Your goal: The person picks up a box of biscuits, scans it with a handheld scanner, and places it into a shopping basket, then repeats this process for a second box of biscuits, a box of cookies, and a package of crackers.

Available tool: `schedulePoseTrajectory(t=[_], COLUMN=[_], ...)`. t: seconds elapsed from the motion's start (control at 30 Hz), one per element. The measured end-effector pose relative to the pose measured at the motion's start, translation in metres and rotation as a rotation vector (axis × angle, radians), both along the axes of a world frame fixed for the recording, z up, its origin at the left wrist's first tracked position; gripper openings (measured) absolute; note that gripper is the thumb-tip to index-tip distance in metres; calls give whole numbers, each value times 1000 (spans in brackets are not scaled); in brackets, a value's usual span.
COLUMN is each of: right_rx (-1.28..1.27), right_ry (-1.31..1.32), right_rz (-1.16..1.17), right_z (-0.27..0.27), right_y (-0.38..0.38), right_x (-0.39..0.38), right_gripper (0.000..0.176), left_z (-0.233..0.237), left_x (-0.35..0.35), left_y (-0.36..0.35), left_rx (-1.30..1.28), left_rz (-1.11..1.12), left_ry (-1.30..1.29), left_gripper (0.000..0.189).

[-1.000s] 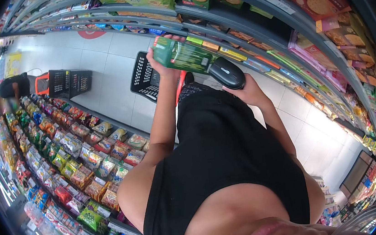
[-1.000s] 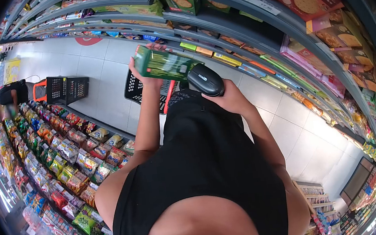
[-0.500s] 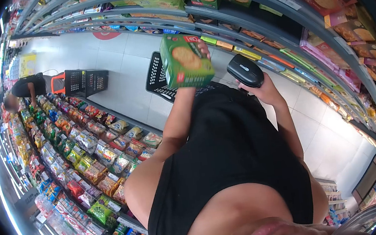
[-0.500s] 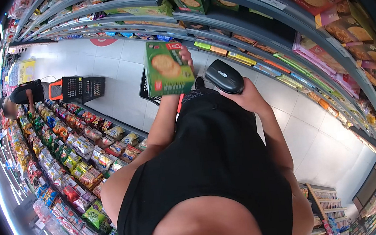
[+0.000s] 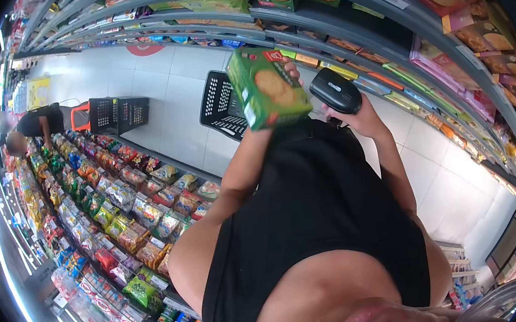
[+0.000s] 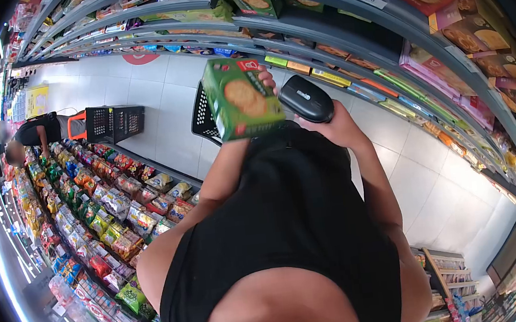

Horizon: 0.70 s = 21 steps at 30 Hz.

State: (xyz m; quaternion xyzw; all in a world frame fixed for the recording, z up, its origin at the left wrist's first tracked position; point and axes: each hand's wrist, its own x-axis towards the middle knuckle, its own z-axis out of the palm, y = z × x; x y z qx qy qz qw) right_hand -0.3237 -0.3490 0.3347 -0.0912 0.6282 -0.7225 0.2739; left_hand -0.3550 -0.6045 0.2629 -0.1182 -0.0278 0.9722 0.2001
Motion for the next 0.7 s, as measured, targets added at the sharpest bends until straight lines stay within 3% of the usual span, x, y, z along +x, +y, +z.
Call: schedulePoseTrajectory(t=[0.03,0.1,0.13,0.23,0.5,0.67,0.7], right_rx=[-16,-37,-41,-1,12,323,351], right_ry=[-14,-24,-17,2,-9,-35,-13], right_rz=[-41,-68,-60,-25,100,246,246], right_z=[-6,-13,-14,-12,0,-15,-10], right_y=[1,0,0,-3,-6,-5,-7], right_x=[-2,-4,-5,-6,-7,-1,-2], right_gripper=[27,26,25,25,27,66,65], left_z=[-43,-44,-39,-40,-25,-42,-41], left_x=[-10,-17,-16,-16,-7,7,10], left_y=[0,-5,-2,0,-29,-47,-47], left_rx=[-28,-216,-190,-206,-624,-777,-777], left_rz=[93,141,187,315,228,55,19], left_ry=[-3,-270,-372,-451,-253,-204,-195], left_gripper=[51,54,64,71,71,97,101])
